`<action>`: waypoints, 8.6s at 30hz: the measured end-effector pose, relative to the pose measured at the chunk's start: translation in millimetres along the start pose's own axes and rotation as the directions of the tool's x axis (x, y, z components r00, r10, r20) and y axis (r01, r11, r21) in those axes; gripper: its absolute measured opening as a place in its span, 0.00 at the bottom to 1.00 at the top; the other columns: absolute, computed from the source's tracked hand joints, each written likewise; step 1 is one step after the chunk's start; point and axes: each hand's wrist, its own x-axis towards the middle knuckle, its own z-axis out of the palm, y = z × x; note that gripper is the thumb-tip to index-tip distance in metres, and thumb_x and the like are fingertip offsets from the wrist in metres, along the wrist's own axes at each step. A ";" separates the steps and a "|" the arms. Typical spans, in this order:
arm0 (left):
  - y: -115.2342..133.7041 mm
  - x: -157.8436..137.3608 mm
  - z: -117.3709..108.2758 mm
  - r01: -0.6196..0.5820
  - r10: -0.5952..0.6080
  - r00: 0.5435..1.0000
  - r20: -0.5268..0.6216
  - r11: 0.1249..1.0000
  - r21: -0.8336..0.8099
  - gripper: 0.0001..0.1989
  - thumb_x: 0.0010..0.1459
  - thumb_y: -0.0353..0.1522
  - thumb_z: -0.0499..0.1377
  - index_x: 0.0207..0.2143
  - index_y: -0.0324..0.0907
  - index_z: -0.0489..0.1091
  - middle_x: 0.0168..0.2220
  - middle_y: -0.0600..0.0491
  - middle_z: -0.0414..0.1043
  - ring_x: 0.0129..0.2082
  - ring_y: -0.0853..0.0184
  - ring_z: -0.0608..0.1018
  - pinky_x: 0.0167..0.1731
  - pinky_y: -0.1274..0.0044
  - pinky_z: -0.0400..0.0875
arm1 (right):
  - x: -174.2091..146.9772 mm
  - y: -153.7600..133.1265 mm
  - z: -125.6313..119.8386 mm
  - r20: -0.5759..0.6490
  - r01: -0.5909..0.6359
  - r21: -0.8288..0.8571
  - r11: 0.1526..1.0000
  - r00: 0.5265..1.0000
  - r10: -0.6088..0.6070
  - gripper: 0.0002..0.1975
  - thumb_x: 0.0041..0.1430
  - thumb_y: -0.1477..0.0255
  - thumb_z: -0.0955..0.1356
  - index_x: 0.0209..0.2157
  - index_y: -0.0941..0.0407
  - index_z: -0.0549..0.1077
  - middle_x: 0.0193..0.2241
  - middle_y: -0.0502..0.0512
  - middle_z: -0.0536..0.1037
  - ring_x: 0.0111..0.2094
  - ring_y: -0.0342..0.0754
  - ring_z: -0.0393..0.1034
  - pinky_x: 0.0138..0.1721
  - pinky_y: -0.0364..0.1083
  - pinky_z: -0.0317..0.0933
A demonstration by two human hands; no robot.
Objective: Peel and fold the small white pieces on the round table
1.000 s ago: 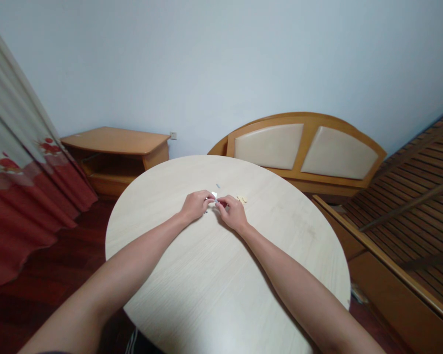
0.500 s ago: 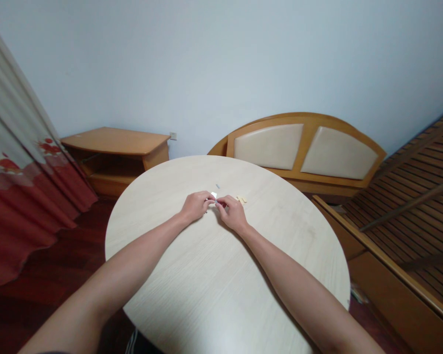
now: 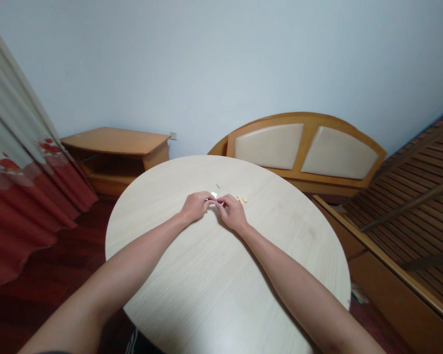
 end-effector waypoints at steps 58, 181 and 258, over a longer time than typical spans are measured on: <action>-5.9 4.8 -17.3 0.182 -0.184 0.983 0.012 0.980 0.086 0.11 0.62 0.31 0.56 0.40 0.43 0.79 0.40 0.50 0.81 0.39 0.62 0.80 0.42 0.72 0.73 | 92.5 48.5 -9.4 0.263 -0.297 -0.543 0.786 0.828 0.495 0.15 0.60 0.64 0.66 0.38 0.58 0.82 0.40 0.65 0.82 0.41 0.54 0.76 0.38 0.44 0.63; 14.2 1.8 -21.1 0.133 -0.152 0.979 0.134 0.981 0.142 0.14 0.62 0.36 0.54 0.34 0.41 0.79 0.30 0.50 0.79 0.27 0.67 0.73 0.28 0.78 0.60 | 1.8 0.4 -4.8 -0.030 0.159 -0.059 0.986 0.987 -0.161 0.06 0.63 0.75 0.66 0.38 0.56 0.76 0.32 0.56 0.77 0.34 0.49 0.70 0.36 0.47 0.62; 8.8 0.6 -18.4 0.057 -0.062 0.989 0.136 0.998 0.041 0.16 0.64 0.38 0.53 0.32 0.40 0.76 0.28 0.52 0.76 0.27 0.69 0.72 0.29 0.78 0.60 | 3.4 -2.9 -8.9 0.005 0.133 -0.089 0.987 0.991 -0.134 0.07 0.63 0.75 0.65 0.40 0.55 0.75 0.33 0.56 0.78 0.34 0.49 0.71 0.38 0.47 0.63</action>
